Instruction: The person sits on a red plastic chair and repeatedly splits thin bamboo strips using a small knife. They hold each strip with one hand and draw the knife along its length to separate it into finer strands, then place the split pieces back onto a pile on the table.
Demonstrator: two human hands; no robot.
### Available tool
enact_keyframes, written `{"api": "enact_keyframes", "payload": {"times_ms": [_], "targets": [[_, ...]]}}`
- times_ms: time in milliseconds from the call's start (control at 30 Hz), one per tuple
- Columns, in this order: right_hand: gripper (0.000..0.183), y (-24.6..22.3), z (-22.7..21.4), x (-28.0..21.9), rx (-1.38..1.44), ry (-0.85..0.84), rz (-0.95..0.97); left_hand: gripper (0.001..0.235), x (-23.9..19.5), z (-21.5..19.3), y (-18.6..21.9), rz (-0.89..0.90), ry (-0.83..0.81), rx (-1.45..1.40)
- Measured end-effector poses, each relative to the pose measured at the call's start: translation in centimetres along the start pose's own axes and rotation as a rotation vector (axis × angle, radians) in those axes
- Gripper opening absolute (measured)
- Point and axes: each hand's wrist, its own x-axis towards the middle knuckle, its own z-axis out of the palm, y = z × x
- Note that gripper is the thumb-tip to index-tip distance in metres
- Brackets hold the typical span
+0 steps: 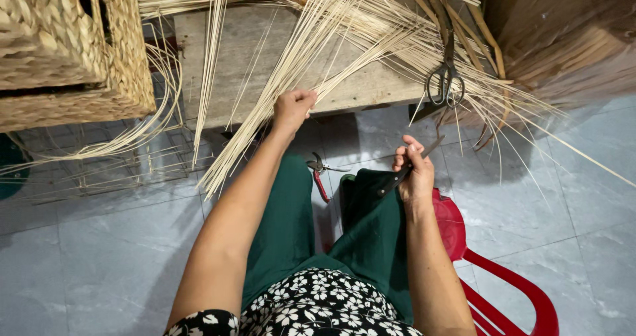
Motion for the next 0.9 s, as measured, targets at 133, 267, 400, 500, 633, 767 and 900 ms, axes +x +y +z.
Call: {"api": "enact_keyframes", "payload": {"times_ms": [133,267,400,500,633,767,900], "targets": [[0.033,0.2,-0.2,0.1,-0.005,0.007,-0.005,0.023,0.1,1.1,-1.3,-0.009,0.066,0.067],[0.032,0.1,-0.3,0.1,-0.002,0.004,0.000,0.020,0.2,1.6,-2.0,-0.015,0.026,0.041],[0.032,0.0,-0.1,0.1,0.003,0.002,-0.005,0.021,0.1,2.1,-1.7,-0.085,0.033,0.026],[0.031,-0.1,0.1,0.0,-0.018,0.020,0.003,0.020,0.0,2.3,-1.3,-0.148,0.017,-0.046],[0.032,-0.1,0.5,0.0,-0.041,0.023,0.006,0.019,0.0,2.7,-1.2,-0.165,-0.118,-0.248],[0.032,-0.2,1.2,-0.3,-0.099,-0.017,0.012,0.022,-1.8,3.4,-1.8,-0.208,-0.209,-0.404],[0.035,-0.4,2.7,-0.7,-0.147,-0.071,0.070,0.023,-5.2,3.6,-2.7,-0.198,-0.264,-0.537]]}}
